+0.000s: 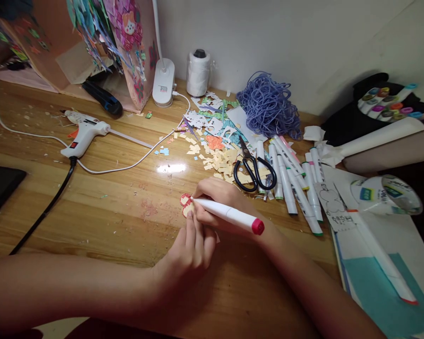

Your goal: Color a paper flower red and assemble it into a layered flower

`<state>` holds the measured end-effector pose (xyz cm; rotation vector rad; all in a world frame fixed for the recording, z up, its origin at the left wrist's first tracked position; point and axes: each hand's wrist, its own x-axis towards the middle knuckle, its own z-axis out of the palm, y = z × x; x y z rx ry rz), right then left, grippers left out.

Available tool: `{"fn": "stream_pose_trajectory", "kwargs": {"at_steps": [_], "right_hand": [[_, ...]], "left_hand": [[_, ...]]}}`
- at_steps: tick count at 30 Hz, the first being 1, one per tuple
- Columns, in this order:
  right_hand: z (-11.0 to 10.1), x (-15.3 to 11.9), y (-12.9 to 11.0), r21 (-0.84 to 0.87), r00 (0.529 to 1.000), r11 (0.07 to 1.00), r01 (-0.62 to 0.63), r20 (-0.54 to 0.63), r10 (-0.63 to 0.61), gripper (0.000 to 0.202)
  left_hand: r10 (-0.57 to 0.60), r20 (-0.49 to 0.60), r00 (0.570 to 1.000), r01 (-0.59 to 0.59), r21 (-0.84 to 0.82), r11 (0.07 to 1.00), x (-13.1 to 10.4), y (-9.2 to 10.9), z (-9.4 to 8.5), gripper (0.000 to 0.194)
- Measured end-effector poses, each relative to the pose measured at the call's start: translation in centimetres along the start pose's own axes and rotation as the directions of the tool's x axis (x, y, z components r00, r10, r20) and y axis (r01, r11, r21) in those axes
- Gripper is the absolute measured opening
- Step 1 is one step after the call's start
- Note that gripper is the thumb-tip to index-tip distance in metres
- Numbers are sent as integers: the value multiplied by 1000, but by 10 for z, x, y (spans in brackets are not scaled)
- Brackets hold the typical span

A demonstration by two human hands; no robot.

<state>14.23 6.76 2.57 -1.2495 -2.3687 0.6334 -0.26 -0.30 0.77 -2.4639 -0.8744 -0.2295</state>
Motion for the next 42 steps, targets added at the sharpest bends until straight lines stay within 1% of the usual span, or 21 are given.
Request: {"fn": "stream_pose_trajectory", "kwargs": {"at_steps": [3, 6, 11, 15, 18, 21, 26, 30, 32, 34, 38, 40, 42], "right_hand": [[2, 1, 0, -4, 1000, 1000, -14, 23, 14, 3], [2, 2, 1, -13, 999, 1000, -12, 39, 13, 3], [-1, 1, 1, -18, 998, 1000, -17, 65, 18, 6], [0, 0, 2, -1, 1000, 1000, 0, 5, 0, 5], [1, 1, 2, -15, 1000, 1000, -1, 25, 1, 3], [1, 2, 2, -14, 999, 1000, 4, 49, -4, 3], [0, 1, 3, -4, 1000, 1000, 22, -8, -22, 4], [0, 0, 3, -8, 999, 1000, 13, 31, -13, 1], [1, 0, 2, -1, 1000, 1000, 17, -1, -17, 2], [2, 0, 0, 14, 1000, 1000, 17, -24, -16, 4], [3, 1, -3, 17, 999, 1000, -13, 38, 13, 6], [3, 2, -3, 15, 998, 1000, -26, 63, 25, 6], [2, 2, -3, 27, 997, 999, -33, 64, 31, 7]], "left_hand": [[-25, 0, 1000, 25, -14, 1000, 1, 0, -1, 24], [-32, 15, 999, 33, -20, 999, 1, 1, -1, 26], [-29, -3, 1000, 29, -10, 1000, 0, 2, 1, 26], [-21, -8, 1000, 21, 0, 1000, 0, 0, 0, 23], [-9, 19, 1000, 9, -12, 1000, 1, -1, -1, 21], [-21, 5, 1000, 21, -19, 1000, 1, 0, -1, 21], [-46, -14, 999, 45, -25, 999, 0, 2, 0, 23], [-42, -5, 999, 42, -33, 999, 0, 1, 0, 22], [-38, -22, 999, 38, -13, 999, 0, 2, 0, 25], [-31, -9, 999, 31, -7, 1000, 0, 2, 0, 29], [-2, 39, 999, 3, -32, 999, -1, 2, 0, 25], [-8, 21, 1000, 8, -16, 1000, -1, 2, 0, 25], [-19, 13, 1000, 19, -9, 1000, -1, 2, 0, 26]]}}
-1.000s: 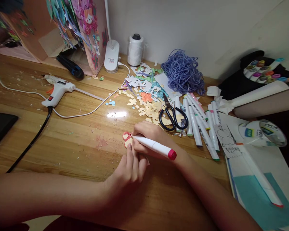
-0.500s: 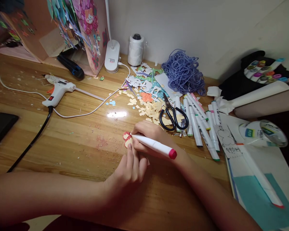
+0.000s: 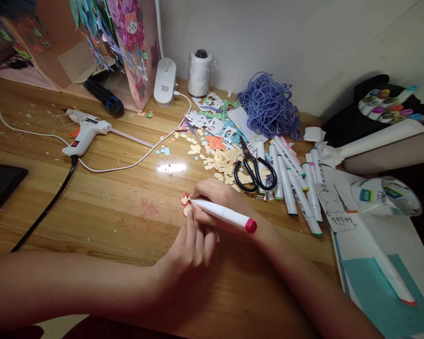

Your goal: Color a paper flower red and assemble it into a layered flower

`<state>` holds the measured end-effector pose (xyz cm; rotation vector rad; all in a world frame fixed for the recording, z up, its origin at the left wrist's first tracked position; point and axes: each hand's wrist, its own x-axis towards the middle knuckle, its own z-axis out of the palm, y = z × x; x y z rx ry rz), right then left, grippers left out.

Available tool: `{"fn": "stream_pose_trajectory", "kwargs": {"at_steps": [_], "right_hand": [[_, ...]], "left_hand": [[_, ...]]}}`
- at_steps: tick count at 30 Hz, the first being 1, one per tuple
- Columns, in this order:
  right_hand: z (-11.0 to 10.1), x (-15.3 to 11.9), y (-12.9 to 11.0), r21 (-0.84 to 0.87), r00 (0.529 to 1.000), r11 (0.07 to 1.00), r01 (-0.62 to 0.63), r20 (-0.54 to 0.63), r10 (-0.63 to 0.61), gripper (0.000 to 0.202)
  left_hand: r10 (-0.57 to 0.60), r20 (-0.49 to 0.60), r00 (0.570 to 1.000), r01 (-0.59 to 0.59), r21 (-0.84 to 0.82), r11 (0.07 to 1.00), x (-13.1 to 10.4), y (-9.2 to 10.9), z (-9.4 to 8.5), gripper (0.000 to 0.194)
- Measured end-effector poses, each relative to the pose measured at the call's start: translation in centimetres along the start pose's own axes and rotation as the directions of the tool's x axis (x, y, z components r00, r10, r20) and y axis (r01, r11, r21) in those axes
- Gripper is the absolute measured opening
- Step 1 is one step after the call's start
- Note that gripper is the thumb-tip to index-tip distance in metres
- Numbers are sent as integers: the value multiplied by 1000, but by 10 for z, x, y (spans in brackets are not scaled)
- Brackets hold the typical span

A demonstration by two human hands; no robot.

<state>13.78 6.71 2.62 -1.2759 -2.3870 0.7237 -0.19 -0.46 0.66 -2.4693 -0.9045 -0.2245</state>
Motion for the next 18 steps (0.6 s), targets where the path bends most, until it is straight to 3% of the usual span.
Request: {"fn": "stream_pose_trajectory", "kwargs": {"at_steps": [18], "right_hand": [[2, -1, 3, 35, 999, 999, -17, -37, 18, 8]], "left_hand": [[-8, 17, 1000, 10, -78, 997, 0, 0, 1, 22]]}}
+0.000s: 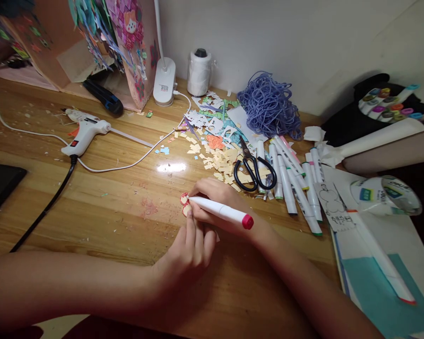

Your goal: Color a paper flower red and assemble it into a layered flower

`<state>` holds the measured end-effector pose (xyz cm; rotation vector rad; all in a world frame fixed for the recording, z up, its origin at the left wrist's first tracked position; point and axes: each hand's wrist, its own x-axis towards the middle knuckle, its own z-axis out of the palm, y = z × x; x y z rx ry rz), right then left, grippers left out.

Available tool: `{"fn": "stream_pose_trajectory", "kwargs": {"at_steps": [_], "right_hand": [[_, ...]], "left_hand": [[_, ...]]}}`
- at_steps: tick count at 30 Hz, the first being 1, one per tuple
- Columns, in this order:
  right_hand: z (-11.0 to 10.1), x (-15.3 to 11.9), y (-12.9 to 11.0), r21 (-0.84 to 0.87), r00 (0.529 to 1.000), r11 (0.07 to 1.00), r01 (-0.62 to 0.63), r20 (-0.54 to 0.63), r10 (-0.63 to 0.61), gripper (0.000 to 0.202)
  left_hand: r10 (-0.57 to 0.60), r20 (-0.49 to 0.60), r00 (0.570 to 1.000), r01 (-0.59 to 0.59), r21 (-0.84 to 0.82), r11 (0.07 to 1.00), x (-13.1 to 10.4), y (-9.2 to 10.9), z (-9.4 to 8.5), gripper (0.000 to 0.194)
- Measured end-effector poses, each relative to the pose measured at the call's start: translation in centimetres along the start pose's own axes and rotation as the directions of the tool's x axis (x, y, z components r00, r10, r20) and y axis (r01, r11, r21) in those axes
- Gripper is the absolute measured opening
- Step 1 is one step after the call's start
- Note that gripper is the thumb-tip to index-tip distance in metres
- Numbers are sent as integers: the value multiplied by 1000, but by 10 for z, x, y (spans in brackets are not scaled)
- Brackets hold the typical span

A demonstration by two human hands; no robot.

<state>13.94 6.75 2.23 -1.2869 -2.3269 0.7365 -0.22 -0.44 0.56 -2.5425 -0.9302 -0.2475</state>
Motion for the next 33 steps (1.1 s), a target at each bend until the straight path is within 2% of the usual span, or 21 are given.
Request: {"fn": "stream_pose_trajectory", "kwargs": {"at_steps": [8, 16, 23, 28, 33], "right_hand": [[-4, 0, -4, 149, 988, 977, -155, 35, 151, 10], [-2, -1, -1, 312, 974, 923, -226, 42, 224, 11], [-1, 1, -3, 379, 968, 892, -246, 48, 247, 12], [2, 0, 0, 345, 972, 910, -230, 39, 231, 11], [0, 0, -3, 228, 984, 958, -173, -3, 178, 11]], "left_hand": [[-33, -43, 999, 34, 29, 999, 2, 0, -2, 22], [-28, -36, 999, 30, 44, 999, 3, -1, -2, 26], [-16, -21, 1000, 17, 51, 999, 3, -1, -3, 25], [-35, -45, 998, 36, 38, 999, 3, 0, -1, 26], [-24, -31, 999, 26, 49, 998, 2, -1, -3, 24]]}}
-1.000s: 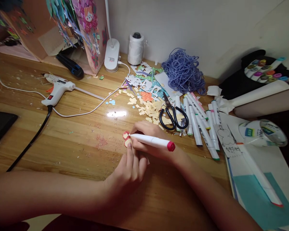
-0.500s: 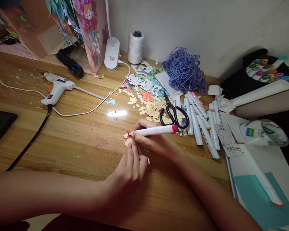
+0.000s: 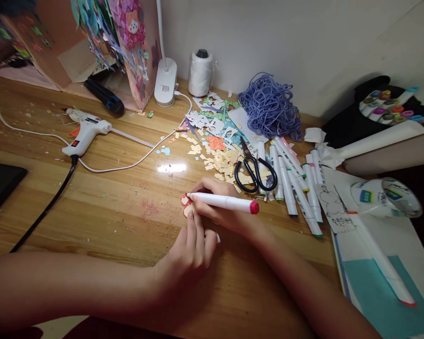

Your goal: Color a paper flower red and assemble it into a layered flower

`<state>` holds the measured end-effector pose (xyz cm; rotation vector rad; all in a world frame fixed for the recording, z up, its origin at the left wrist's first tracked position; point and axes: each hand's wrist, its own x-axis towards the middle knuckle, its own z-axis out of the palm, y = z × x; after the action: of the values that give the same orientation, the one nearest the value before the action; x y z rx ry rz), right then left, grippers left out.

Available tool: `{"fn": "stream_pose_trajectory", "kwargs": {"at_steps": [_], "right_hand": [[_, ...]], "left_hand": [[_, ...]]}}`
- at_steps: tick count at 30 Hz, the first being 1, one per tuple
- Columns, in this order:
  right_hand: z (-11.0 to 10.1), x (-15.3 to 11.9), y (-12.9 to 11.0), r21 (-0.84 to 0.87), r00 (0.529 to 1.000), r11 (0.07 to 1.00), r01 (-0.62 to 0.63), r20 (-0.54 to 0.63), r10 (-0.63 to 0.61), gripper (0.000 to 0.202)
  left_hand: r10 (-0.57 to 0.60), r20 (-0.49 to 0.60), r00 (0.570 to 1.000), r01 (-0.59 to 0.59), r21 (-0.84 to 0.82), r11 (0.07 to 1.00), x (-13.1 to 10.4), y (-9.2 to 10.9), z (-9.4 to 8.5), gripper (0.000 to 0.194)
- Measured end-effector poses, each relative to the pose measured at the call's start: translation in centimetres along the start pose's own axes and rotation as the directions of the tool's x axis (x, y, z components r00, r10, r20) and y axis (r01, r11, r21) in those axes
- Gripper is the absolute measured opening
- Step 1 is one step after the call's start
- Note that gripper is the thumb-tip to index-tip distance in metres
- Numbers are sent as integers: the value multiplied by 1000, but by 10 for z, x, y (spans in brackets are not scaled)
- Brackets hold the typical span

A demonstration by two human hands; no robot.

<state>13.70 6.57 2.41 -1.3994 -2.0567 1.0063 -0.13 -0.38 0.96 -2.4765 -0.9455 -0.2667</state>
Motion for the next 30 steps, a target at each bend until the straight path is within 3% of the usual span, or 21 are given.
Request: {"fn": "stream_pose_trajectory", "kwargs": {"at_steps": [4, 8, 12, 15, 19, 24, 30], "right_hand": [[1, 0, -4, -31, 999, 999, 31, -19, -32, 9], [8, 1, 0, 66, 994, 995, 79, -82, -74, 14], [16, 2, 7, 289, 990, 957, 12, -141, 30, 20], [22, 1, 11, 326, 973, 945, 12, -223, 65, 16], [26, -1, 9, 165, 962, 983, 81, -270, -34, 11], [28, 0, 4, -72, 964, 979, 190, -174, -200, 8], [29, 0, 6, -168, 960, 962, 215, -145, -240, 7]], "left_hand": [[23, 52, 998, -23, -7, 1000, 0, -2, -2, 23], [12, 42, 999, -11, -22, 1000, -1, 0, 0, 24], [8, 8, 1000, -8, -9, 1000, -2, 2, 3, 25], [-1, 2, 1000, 1, -1, 1000, -2, 3, 4, 24], [-8, -35, 999, 9, 11, 1000, -1, 3, 5, 26], [13, 39, 999, -13, -1, 1000, -1, 1, 2, 22], [5, 12, 1000, -5, 23, 1000, -1, 1, 2, 24]]}}
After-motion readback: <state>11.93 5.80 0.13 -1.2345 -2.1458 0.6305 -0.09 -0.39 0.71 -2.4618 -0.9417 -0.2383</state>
